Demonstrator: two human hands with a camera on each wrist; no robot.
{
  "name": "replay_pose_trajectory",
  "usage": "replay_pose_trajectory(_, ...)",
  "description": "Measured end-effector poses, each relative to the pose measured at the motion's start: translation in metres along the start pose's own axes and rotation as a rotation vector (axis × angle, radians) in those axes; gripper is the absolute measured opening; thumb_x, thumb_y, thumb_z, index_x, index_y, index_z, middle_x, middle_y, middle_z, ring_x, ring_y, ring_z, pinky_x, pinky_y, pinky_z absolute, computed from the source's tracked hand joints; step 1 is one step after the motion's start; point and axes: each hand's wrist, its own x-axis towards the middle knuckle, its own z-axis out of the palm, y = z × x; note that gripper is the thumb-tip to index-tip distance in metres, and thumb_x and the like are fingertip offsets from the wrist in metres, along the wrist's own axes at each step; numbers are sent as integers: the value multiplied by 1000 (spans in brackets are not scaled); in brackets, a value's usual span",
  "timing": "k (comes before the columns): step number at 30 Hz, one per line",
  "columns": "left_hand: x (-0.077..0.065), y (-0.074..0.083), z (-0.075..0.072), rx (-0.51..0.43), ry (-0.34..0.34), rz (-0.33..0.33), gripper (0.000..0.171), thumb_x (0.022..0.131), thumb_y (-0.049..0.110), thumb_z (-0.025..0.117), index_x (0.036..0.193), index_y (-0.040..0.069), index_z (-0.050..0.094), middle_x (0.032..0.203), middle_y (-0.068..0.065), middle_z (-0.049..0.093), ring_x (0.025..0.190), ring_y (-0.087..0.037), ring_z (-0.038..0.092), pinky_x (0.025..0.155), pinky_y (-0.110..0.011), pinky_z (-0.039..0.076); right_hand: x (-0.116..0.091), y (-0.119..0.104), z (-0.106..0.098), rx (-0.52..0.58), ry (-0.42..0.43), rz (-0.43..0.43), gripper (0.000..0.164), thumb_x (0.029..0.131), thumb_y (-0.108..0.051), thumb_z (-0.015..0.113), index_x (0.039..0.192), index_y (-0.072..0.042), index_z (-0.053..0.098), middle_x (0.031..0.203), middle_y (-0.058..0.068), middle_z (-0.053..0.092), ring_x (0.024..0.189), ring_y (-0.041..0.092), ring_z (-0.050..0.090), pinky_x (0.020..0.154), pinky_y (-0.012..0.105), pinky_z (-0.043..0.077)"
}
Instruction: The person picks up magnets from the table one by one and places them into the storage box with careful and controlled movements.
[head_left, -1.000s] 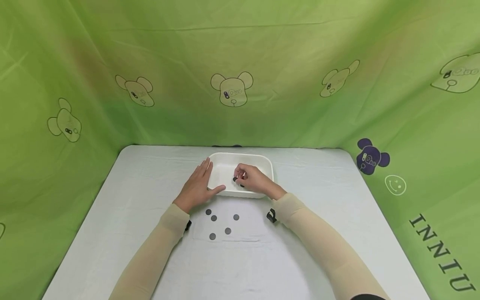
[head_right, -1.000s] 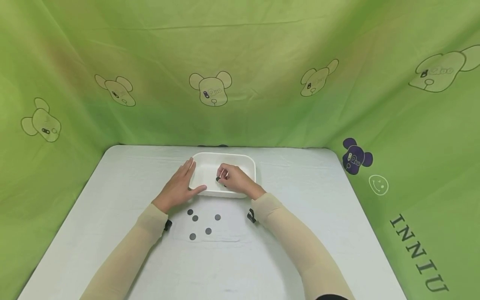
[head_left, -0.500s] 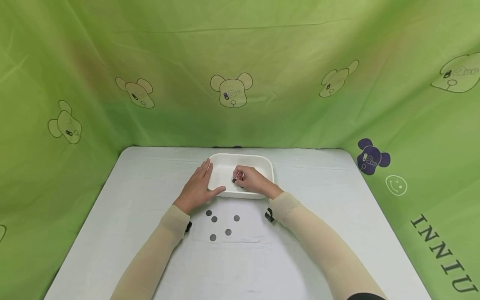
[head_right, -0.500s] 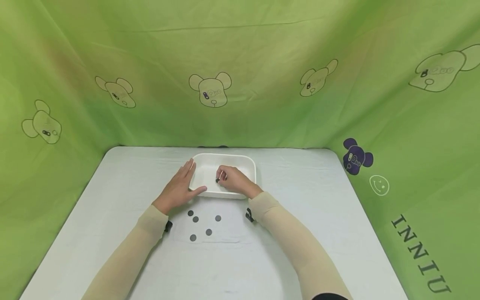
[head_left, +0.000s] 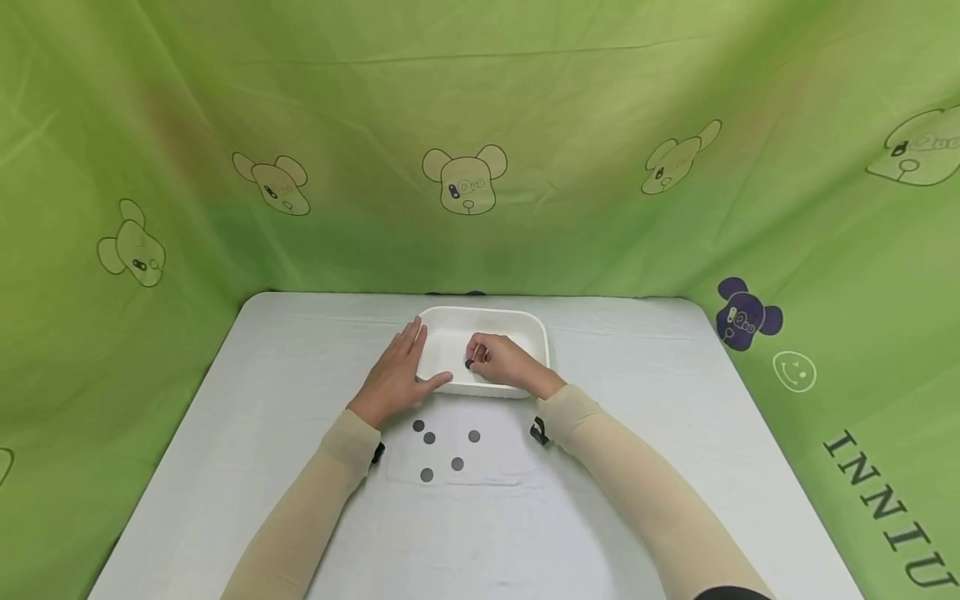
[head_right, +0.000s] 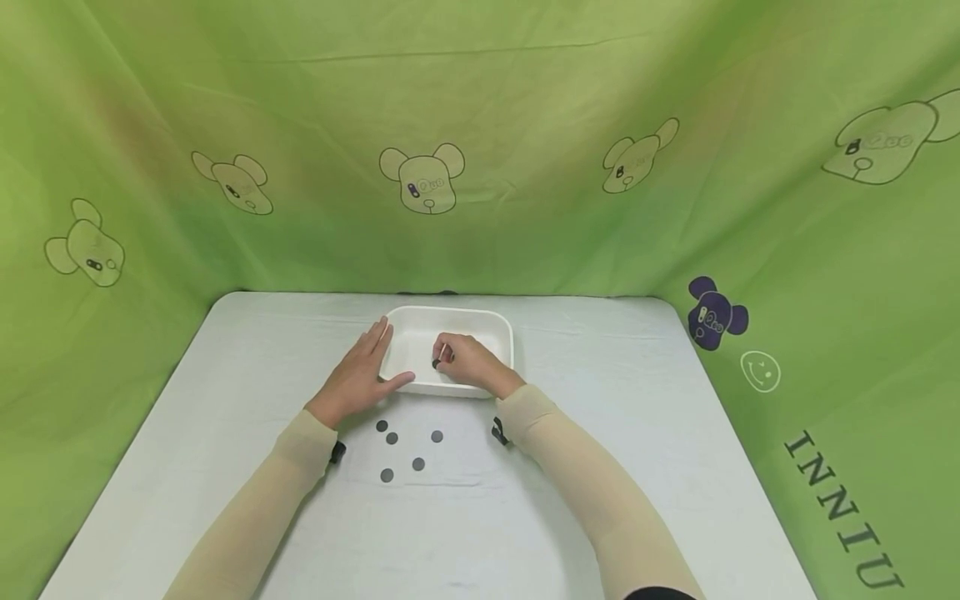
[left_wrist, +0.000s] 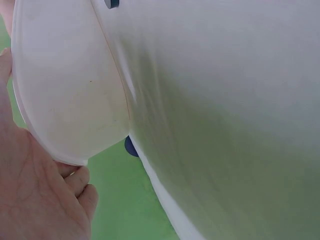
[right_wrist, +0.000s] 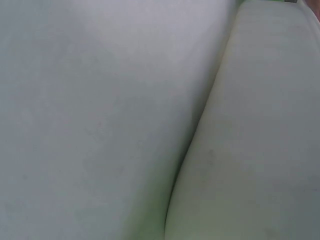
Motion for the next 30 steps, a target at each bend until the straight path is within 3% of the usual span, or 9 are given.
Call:
replay_pose_trajectory(22,1,-2,1,-8,-3,1,107,102,71,56,170,-1,15,181,-12,4,167,-32,8,136,-42,10,0,0,-1,-26,-3,21,10,98,-3,72,108,-4,73,92,4,70,83,15,62,77,30,55)
replay_pose_trajectory(30,1,0,-1,-4,-7,0,106,103,69,56,170,-1,16,181,-12,3,167,-32,8,136,-42,10,0,0,-3,-53,18,-16,7,100,-4,70,107,-6,73,90,3,69,79,14,61,75,30,54)
